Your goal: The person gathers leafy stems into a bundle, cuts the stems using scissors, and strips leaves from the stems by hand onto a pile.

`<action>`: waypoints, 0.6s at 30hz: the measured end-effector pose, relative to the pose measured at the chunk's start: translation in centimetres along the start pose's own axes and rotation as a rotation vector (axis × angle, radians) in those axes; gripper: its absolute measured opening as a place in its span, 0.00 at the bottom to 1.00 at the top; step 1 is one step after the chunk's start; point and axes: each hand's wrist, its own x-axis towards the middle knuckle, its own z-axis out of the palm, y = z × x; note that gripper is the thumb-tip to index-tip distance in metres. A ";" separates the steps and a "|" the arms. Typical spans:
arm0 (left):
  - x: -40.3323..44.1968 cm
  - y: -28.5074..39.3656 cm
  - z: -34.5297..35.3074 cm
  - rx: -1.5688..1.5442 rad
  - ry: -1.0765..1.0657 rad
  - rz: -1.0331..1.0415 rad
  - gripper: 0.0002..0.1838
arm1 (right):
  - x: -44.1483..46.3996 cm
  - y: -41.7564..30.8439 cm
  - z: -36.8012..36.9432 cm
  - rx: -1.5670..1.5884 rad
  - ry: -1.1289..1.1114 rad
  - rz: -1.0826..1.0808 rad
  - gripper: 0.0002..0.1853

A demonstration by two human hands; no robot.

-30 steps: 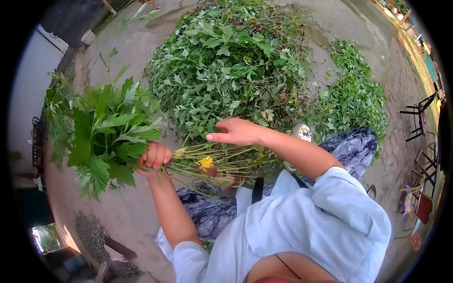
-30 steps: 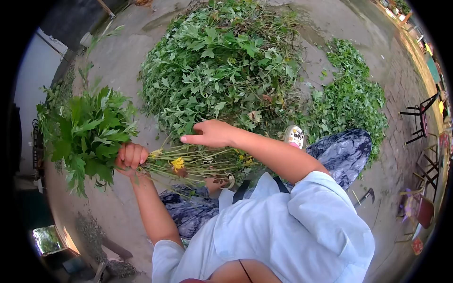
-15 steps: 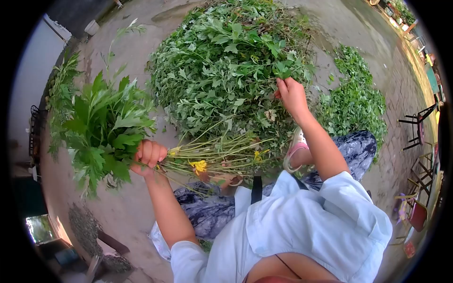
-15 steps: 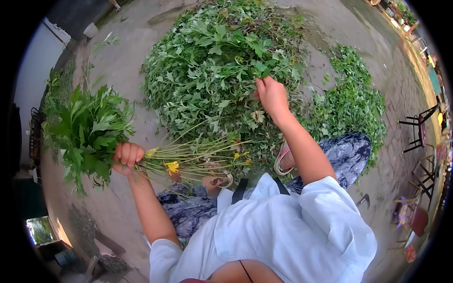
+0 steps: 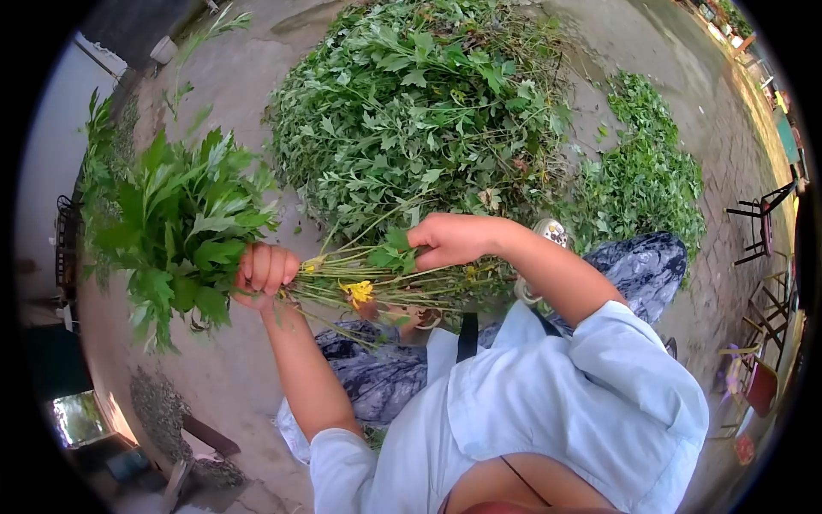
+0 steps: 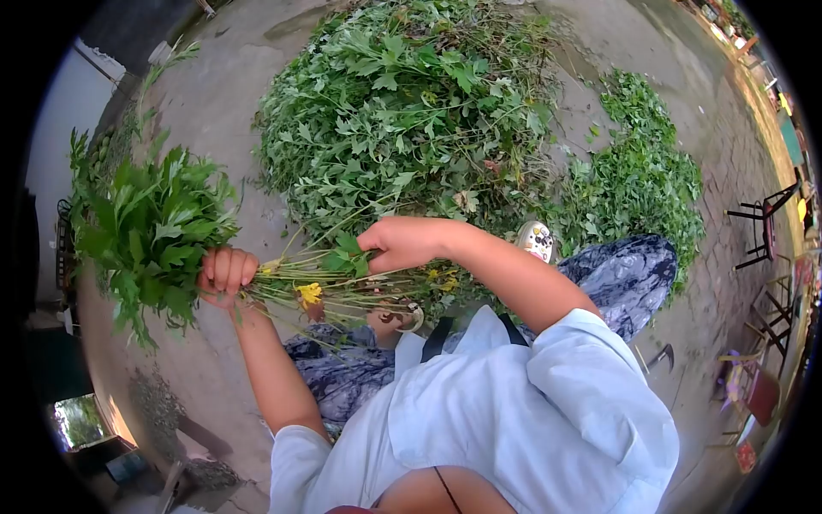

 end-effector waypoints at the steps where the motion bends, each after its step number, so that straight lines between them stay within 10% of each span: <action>1: -0.1 0.1 0.0 0.001 -0.001 0.000 0.07 | 0.3 0.4 0.0 -0.042 0.005 0.003 0.11; 6: -1.2 0.9 -1.0 0.029 0.022 0.018 0.05 | -1.6 -0.4 -2.2 -0.067 0.225 0.159 0.13; 8: -1.6 1.3 -0.8 0.012 0.074 0.033 0.06 | -2.3 2.6 -2.9 -0.222 0.615 -0.114 0.13; 12: -2.0 1.7 -0.8 -0.048 0.217 0.124 0.07 | -5.7 3.7 -5.9 -0.294 1.050 0.197 0.11; 18: -1.4 1.7 -0.4 -0.116 0.128 0.178 0.07 | -7.3 3.6 -6.0 0.436 0.877 0.145 0.08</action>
